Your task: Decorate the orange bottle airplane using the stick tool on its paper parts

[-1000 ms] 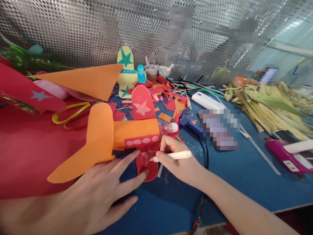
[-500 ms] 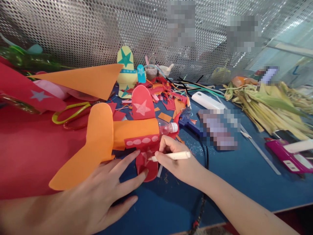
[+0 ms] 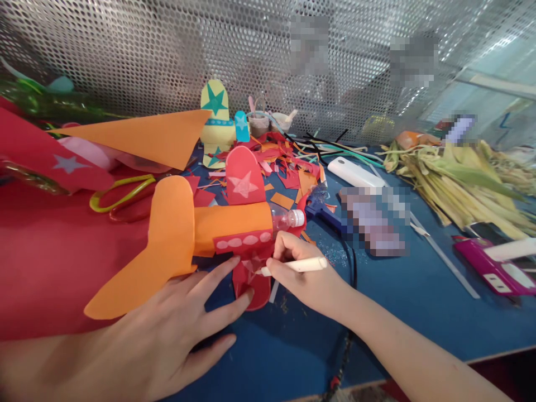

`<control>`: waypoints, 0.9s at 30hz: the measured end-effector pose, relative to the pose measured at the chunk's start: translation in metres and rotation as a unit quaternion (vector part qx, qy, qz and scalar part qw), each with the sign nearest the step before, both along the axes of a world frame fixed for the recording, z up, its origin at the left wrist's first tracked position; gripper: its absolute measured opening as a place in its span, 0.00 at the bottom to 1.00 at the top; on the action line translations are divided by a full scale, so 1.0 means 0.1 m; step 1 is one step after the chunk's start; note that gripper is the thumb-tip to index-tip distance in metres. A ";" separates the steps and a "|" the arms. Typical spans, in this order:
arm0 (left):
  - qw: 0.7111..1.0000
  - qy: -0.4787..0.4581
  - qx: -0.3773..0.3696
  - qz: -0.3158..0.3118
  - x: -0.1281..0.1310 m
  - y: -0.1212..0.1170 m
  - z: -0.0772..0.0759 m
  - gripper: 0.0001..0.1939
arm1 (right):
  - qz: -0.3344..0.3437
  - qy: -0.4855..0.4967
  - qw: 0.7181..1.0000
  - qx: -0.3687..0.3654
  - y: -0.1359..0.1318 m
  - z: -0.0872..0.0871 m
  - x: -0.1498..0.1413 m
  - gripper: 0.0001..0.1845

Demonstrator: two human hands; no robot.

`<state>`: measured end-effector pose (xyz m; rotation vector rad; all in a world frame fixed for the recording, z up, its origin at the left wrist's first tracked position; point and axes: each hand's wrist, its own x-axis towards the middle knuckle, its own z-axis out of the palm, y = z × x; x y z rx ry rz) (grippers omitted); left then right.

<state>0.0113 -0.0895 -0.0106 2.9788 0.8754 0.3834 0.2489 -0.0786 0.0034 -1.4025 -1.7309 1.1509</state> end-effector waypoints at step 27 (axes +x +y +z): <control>1.000 0.004 0.003 -0.005 0.01 0.01 0.02 0.21 | 0.008 -0.010 1.000 -0.010 -0.01 0.03 -0.01 0.10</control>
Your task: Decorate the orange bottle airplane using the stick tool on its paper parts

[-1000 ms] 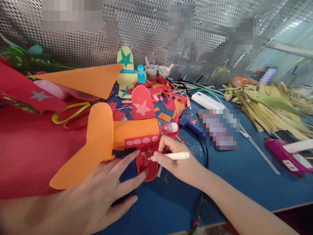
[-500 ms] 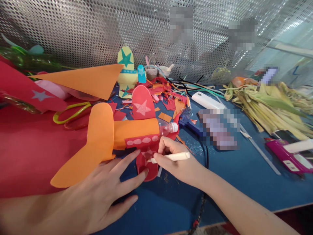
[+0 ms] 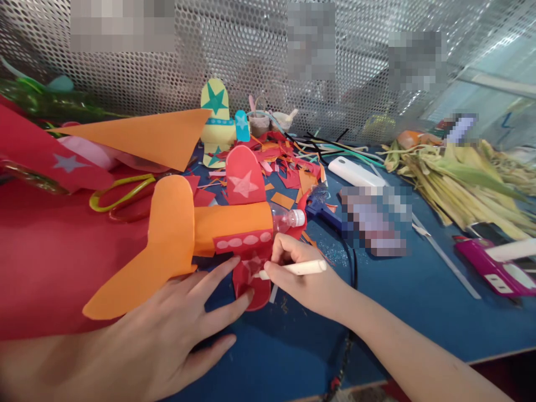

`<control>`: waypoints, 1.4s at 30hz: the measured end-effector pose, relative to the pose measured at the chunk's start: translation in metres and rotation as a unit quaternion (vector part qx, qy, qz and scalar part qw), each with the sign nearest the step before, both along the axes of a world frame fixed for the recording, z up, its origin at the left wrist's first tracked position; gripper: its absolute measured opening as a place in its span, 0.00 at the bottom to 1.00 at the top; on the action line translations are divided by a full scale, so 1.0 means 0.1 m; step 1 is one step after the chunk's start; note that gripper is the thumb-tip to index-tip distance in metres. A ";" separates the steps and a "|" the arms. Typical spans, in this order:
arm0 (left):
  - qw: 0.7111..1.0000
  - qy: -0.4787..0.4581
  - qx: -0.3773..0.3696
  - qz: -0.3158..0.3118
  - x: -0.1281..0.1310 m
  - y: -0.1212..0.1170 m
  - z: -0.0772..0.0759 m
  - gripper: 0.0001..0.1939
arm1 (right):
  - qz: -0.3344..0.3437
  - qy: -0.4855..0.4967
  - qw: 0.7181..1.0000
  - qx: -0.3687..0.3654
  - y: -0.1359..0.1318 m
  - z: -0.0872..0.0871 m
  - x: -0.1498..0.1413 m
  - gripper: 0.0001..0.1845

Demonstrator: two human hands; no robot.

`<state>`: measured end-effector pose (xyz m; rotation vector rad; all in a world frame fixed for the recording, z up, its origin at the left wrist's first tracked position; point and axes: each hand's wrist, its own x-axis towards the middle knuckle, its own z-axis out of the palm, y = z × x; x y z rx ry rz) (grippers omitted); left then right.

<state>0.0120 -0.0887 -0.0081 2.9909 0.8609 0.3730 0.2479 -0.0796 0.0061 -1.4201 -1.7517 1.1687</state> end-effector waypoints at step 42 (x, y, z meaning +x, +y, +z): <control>1.000 -0.002 -0.005 -0.005 -0.02 -0.01 -0.01 0.21 | 0.004 0.017 1.000 -0.006 0.00 -0.01 0.00 0.11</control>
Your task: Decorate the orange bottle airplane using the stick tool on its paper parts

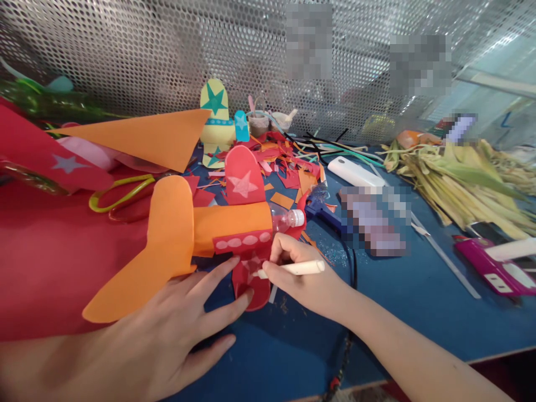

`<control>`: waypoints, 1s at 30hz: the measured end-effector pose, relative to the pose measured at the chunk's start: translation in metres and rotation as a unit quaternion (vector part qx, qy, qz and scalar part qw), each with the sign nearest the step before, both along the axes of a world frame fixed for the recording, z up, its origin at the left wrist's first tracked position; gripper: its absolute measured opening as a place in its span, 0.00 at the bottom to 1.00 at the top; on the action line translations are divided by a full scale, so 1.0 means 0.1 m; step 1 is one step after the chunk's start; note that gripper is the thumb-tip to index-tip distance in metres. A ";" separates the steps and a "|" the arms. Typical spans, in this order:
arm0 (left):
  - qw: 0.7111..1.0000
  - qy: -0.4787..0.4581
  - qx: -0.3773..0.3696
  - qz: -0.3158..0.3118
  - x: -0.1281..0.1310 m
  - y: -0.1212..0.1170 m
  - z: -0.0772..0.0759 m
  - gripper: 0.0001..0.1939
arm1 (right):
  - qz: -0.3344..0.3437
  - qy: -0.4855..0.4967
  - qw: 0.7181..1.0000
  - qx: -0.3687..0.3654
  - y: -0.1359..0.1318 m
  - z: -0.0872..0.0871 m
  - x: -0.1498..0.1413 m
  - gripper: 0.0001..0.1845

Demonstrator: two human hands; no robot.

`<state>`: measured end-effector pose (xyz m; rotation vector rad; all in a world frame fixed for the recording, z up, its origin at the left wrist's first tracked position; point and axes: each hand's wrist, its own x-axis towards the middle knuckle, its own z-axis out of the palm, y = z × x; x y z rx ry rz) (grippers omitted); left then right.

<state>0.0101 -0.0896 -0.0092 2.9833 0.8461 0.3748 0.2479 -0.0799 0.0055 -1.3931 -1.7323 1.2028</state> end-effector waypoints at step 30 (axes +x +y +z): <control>1.000 0.012 0.012 0.010 -0.01 0.00 -0.01 0.23 | -0.110 0.001 0.990 0.087 0.07 0.01 0.01 0.14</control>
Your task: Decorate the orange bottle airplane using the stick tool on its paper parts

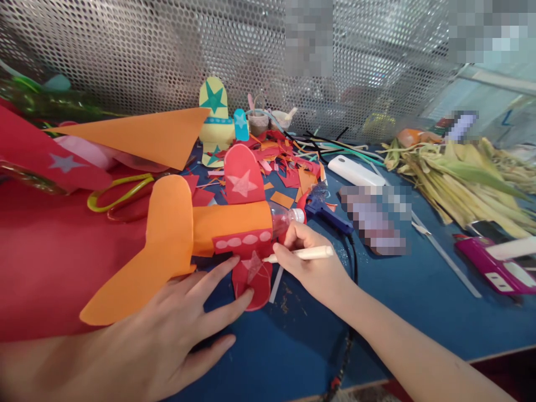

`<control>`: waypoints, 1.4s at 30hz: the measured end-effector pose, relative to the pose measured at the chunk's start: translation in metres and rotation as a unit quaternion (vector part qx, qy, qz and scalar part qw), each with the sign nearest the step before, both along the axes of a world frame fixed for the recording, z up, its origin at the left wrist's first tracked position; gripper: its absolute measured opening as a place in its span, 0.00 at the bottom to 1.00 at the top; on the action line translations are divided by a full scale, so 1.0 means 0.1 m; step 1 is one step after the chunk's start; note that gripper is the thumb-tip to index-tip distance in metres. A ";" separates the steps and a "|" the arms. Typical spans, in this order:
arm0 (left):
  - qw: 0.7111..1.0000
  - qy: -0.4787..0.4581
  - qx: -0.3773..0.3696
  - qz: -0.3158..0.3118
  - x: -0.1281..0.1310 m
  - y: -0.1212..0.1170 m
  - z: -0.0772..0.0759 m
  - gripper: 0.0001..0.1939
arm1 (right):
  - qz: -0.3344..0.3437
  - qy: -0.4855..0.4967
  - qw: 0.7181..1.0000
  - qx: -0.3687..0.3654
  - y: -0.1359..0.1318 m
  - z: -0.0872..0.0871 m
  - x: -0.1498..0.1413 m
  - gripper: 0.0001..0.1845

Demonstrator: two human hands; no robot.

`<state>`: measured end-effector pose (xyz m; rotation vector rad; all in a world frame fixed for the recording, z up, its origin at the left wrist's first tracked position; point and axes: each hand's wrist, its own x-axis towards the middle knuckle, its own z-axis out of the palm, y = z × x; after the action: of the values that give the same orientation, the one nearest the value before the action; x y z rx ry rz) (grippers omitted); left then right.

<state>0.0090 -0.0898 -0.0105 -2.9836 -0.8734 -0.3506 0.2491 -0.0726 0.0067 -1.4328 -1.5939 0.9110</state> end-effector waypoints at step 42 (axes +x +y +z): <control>1.000 -0.008 -0.004 -0.006 0.00 0.00 -0.01 0.23 | 0.001 -0.006 1.000 -0.008 -0.02 0.01 -0.01 0.15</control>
<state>0.0094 -0.0900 -0.0114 -2.9986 -0.8617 -0.3718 0.2476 -0.0743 0.0073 -1.4509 -1.5998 0.9204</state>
